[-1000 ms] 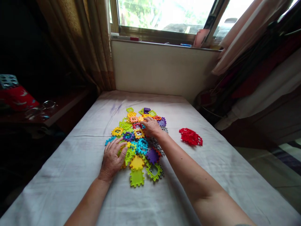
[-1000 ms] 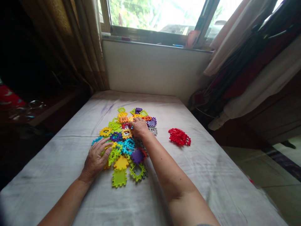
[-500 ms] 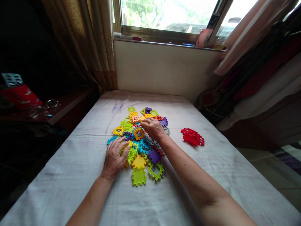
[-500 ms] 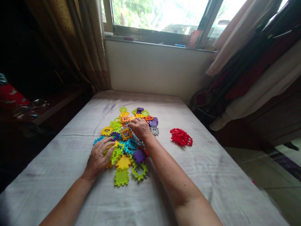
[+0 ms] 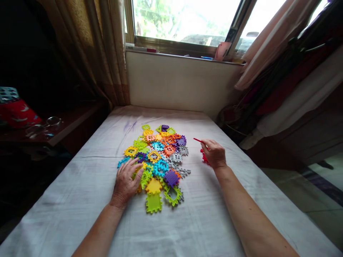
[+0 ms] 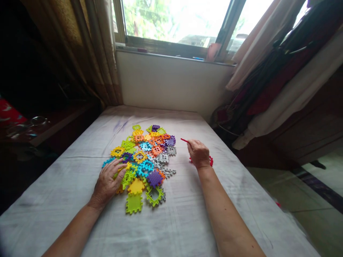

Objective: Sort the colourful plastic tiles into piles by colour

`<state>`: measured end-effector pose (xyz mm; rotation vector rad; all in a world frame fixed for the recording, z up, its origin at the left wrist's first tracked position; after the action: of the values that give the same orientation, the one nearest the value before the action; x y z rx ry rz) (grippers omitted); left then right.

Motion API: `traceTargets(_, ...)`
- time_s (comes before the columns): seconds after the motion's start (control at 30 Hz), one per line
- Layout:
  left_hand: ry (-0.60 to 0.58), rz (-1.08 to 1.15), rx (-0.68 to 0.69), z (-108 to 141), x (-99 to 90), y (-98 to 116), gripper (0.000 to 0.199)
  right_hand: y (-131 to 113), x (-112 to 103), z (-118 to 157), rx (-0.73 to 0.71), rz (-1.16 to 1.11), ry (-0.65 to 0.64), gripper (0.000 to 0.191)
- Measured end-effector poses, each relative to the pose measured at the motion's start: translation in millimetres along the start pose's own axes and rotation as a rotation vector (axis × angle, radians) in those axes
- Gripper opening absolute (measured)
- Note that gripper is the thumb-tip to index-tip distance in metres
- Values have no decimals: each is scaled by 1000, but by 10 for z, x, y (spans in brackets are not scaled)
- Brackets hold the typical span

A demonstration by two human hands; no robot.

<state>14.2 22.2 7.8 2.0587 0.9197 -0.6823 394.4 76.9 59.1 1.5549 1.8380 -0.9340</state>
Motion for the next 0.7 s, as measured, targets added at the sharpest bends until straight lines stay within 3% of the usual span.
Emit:
traceTargets(0.17,-16,-1,-8,4,6,-25,34,383,-115,186,78,108,0,24)
traceTargets(0.37,-4,2,10,4,-9,-19,33,425,-143,331,38,164,-88,21)
traceTargets(0.5,4,6,20,2,-5,-16,33,185,-162,249,0,141,-119,24)
traceTargets(0.7,6,1,25,1,-5,-19,33,-619,160,-3,-200,-25,-329,28)
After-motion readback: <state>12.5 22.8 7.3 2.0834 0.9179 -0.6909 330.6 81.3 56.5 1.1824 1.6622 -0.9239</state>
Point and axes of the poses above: each hand's wrist, its own z-axis away from the middle knuckle, its own x-axis out of the palm, y = z × x, the point moved 4 cm from there along -z, towards the middle knuckle, and after that the axes turned 2 degrees about -y, right-handed, at the moved point
